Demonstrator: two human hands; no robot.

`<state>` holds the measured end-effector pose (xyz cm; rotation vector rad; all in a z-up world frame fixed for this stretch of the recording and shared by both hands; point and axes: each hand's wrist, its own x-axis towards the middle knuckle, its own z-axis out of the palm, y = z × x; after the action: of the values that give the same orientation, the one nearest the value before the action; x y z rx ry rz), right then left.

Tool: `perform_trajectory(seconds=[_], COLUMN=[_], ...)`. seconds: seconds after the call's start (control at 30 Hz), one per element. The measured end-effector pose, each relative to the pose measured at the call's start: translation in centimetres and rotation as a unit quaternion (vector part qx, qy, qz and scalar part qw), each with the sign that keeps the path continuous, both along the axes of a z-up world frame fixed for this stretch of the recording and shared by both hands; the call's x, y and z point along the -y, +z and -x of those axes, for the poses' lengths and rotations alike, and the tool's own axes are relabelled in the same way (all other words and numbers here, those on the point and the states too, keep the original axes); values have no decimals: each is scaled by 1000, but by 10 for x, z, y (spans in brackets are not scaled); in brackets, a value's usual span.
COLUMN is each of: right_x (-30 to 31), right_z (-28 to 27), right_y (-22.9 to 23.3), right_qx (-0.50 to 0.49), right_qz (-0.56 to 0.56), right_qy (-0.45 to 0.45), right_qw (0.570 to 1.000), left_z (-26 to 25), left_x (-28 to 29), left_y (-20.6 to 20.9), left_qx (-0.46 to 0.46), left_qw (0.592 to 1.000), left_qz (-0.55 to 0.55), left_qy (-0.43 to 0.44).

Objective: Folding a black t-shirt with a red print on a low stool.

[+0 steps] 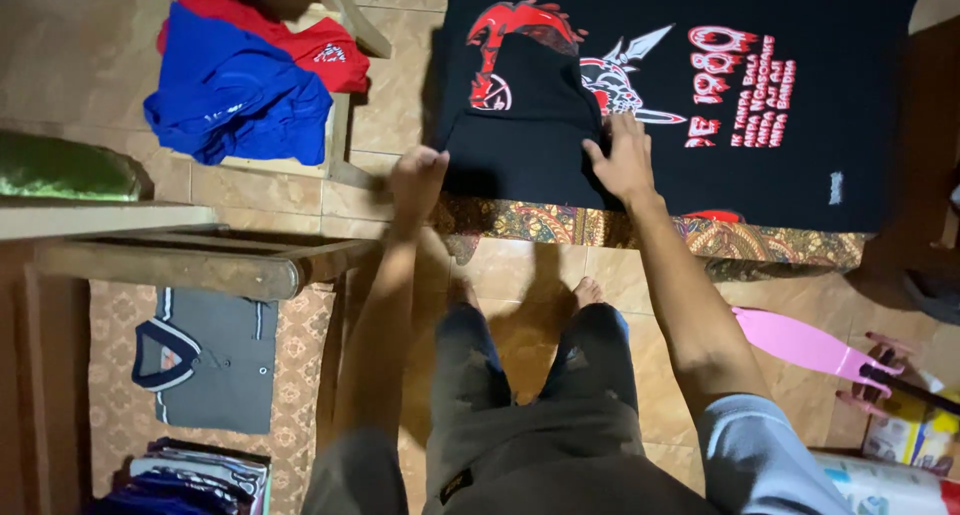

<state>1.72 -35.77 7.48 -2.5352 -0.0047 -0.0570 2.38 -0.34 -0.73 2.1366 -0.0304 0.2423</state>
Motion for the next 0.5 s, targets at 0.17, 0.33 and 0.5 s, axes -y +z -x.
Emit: perform_trajectory(seconds=[0.17, 0.33, 0.5], right_x=[8, 1, -2], right_z=[-2, 1, 0], right_y=[-23, -11, -5], right_qx=[1, -7, -39], right_qz=[-1, -25, -50], right_qy=[-26, -49, -80], right_qw=[1000, 998, 995], left_z=[27, 33, 36], left_x=[-23, -21, -26], left_y=[-40, -42, -53], left_qx=[-12, -108, -142], left_qw=[1000, 979, 922], left_qz=[10, 170, 358], left_qy=[-23, -16, -32])
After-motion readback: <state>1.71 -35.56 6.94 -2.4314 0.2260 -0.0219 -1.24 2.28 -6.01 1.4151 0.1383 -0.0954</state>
